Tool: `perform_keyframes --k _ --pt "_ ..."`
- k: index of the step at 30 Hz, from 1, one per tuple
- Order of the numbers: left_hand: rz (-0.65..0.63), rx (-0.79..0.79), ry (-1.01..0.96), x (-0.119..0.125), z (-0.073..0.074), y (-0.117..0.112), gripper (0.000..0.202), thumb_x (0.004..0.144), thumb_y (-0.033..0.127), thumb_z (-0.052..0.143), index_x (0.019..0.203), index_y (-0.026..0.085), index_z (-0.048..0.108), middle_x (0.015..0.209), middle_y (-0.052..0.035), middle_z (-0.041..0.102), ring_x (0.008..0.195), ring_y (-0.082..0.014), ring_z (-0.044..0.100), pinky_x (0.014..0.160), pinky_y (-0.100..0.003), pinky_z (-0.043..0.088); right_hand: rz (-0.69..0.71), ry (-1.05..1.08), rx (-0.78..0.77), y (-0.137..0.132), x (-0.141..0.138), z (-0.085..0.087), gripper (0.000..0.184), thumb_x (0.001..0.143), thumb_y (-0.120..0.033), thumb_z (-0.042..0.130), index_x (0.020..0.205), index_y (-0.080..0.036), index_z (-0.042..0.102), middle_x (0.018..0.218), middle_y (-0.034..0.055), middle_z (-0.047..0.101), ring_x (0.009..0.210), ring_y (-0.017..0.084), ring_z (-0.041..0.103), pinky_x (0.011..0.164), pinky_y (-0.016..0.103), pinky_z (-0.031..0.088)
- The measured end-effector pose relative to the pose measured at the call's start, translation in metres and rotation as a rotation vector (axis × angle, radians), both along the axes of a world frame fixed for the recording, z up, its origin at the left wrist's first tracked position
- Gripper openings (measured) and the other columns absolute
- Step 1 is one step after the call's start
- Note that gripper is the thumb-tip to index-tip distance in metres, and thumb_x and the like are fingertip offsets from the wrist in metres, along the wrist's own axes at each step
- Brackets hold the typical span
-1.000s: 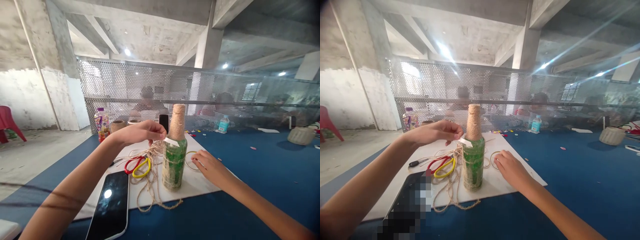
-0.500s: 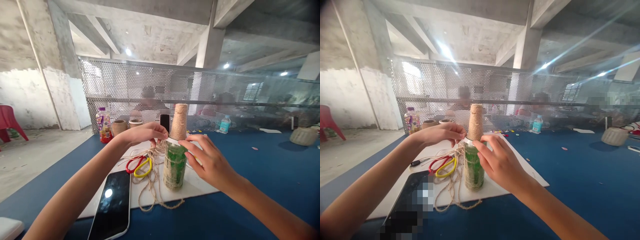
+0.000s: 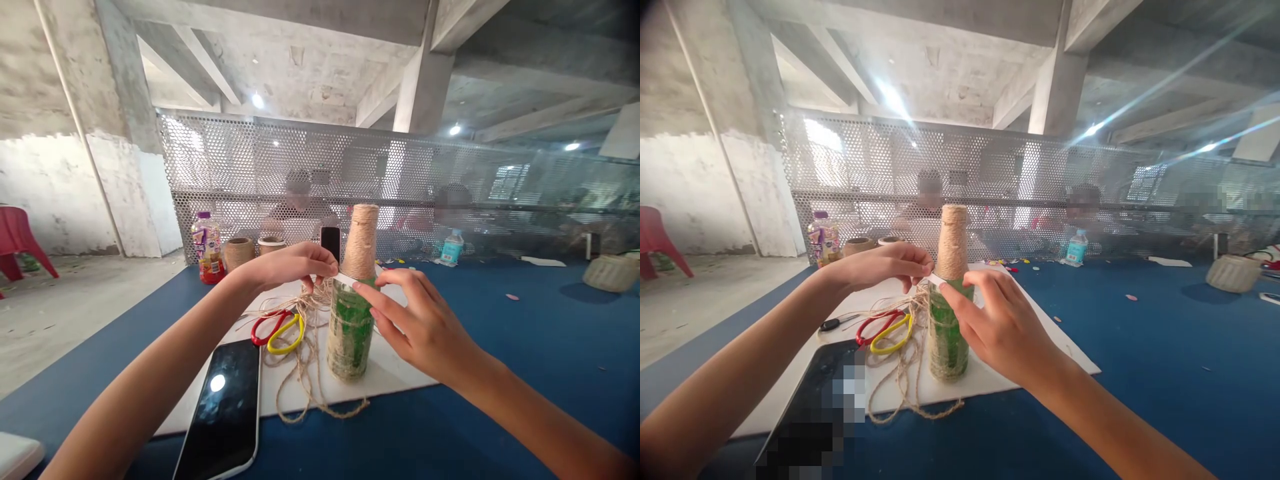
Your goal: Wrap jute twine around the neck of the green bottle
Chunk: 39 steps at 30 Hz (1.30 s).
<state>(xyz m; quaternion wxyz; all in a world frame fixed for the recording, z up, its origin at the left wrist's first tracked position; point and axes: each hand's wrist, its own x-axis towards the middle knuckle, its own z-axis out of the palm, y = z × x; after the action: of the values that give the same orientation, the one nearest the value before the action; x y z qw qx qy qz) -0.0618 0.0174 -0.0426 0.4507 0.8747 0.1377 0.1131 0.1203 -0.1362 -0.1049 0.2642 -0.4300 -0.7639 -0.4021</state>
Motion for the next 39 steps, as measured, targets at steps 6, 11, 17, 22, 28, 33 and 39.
perform_keyframes --k 6,11,17,22,28,33,39 --pt "-0.006 0.053 0.003 0.001 -0.001 0.002 0.023 0.083 0.036 0.056 0.077 0.014 0.057 0.073 0.0006 0.052 0.068 -0.0112 0.051 0.062 -0.024 0.043 -0.015 -0.041 0.008 0.000 0.001 0.001 0.039 0.082 -0.005 0.055 0.120 -0.012 0.060 0.106 0.0133 0.050 0.102 0.026 0.050 0.092 0.045 0.047" --pt "-0.001 0.135 -0.026 0.001 -0.003 0.006 0.026 0.083 0.039 0.057 0.080 0.014 0.057 0.074 0.0002 0.051 0.068 -0.0110 0.049 0.059 -0.023 0.042 -0.003 -0.041 0.008 0.000 0.002 0.002 0.038 0.082 -0.005 0.055 0.120 -0.012 0.060 0.107 0.0133 0.050 0.103 0.026 0.050 0.092 0.045 0.047" --pt "0.002 0.199 0.003 0.001 -0.003 0.005 0.027 0.085 0.041 0.055 0.083 0.014 0.053 0.075 0.0005 0.048 0.068 -0.0106 0.048 0.060 -0.023 0.044 0.029 -0.043 -0.015 0.002 0.004 0.001 0.041 0.082 -0.003 0.055 0.123 -0.011 0.058 0.108 0.0134 0.049 0.104 0.026 0.049 0.094 0.046 0.045" --pt "0.045 0.213 0.019 -0.001 -0.001 0.003 0.030 0.082 0.043 0.058 0.080 0.015 0.048 0.074 0.0014 0.045 0.068 -0.0107 0.046 0.059 -0.023 0.042 0.096 0.109 -0.100 0.001 0.002 0.000 0.039 0.085 -0.007 0.053 0.123 -0.011 0.057 0.110 0.0125 0.047 0.105 0.023 0.048 0.093 0.043 0.045" --pt "-0.027 0.222 -0.011 -0.001 -0.003 0.006 0.025 0.085 0.039 0.055 0.081 0.016 0.048 0.075 0.0012 0.046 0.068 -0.0107 0.045 0.061 -0.024 0.041 0.088 0.165 -0.117 0.000 0.001 0.004 0.037 0.087 -0.010 0.051 0.122 -0.013 0.058 0.112 0.0125 0.046 0.108 0.024 0.046 0.094 0.046 0.042" --pt "-0.038 0.161 0.004 0.001 -0.005 0.011 0.026 0.085 0.040 0.054 0.084 0.015 0.054 0.077 -0.0003 0.051 0.072 -0.0127 0.051 0.065 -0.026 0.044 0.105 0.179 -0.097 -0.007 0.005 0.008 0.035 0.087 -0.011 0.052 0.120 -0.018 0.059 0.113 0.0114 0.047 0.109 0.025 0.046 0.095 0.047 0.042" --pt "0.058 0.221 -0.020 0.003 -0.005 0.013 0.029 0.087 0.038 0.051 0.095 0.013 0.063 0.085 -0.0046 0.060 0.077 -0.0140 0.054 0.067 -0.026 0.046 0.198 0.616 -0.221 0.016 0.031 0.016 0.026 0.094 -0.020 0.042 0.115 -0.023 0.057 0.110 0.0082 0.056 0.103 0.020 0.055 0.090 0.042 0.048"
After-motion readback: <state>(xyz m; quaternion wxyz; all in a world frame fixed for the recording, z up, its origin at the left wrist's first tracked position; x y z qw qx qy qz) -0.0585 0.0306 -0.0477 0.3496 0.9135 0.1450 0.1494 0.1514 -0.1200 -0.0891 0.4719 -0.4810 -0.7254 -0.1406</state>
